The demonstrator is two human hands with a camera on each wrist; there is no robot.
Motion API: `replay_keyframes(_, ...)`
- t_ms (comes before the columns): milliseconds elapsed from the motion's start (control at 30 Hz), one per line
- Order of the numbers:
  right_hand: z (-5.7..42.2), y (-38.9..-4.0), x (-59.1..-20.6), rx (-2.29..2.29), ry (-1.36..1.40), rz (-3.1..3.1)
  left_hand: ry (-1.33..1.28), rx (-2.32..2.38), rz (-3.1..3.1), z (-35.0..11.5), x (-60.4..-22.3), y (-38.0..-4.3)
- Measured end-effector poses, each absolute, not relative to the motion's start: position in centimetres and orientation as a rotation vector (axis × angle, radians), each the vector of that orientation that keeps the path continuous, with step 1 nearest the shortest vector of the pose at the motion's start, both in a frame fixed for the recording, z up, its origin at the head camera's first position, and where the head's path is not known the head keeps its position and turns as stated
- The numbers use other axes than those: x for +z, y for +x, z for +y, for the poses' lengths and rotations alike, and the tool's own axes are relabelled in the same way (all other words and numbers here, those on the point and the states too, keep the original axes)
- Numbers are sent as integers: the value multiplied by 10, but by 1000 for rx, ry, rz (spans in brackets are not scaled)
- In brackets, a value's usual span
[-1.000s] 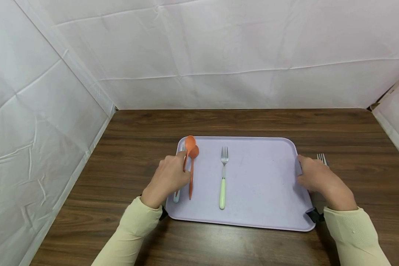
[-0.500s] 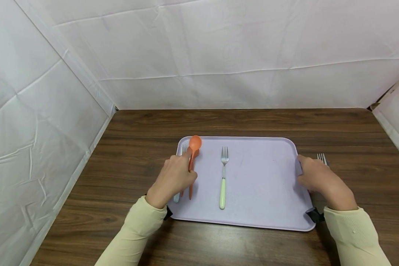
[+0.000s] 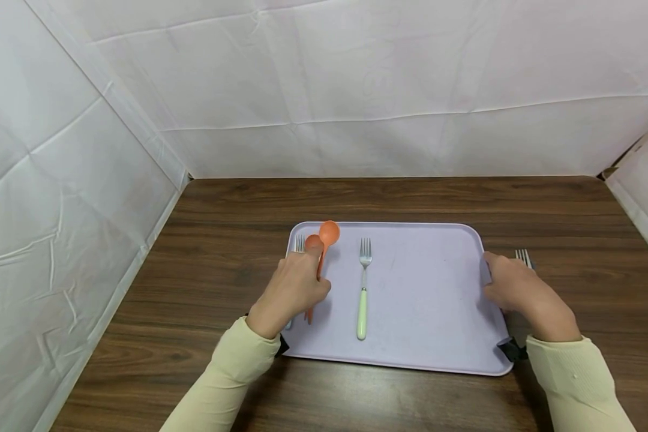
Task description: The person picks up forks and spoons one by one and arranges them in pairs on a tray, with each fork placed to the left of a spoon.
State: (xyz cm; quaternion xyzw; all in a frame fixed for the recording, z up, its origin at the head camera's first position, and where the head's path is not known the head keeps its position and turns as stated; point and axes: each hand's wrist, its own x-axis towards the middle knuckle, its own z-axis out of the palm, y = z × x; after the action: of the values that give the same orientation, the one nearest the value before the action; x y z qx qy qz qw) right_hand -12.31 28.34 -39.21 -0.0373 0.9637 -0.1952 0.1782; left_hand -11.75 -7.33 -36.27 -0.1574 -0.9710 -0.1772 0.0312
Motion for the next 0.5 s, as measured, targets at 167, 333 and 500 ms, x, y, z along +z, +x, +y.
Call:
replay_keyframes(167, 283, -123, -392, -561, -97, 2729, -545, -568, -2946, -67, -364, -118)
replay_keyframes(333, 283, -123, -392, -561, -85, 2719, -571, -565, -2954, -61, -364, -119)
replay_keyframes(500, 283, -123, -391, -565, -86, 2714, -605, -526, -2949, -56, -364, -120)
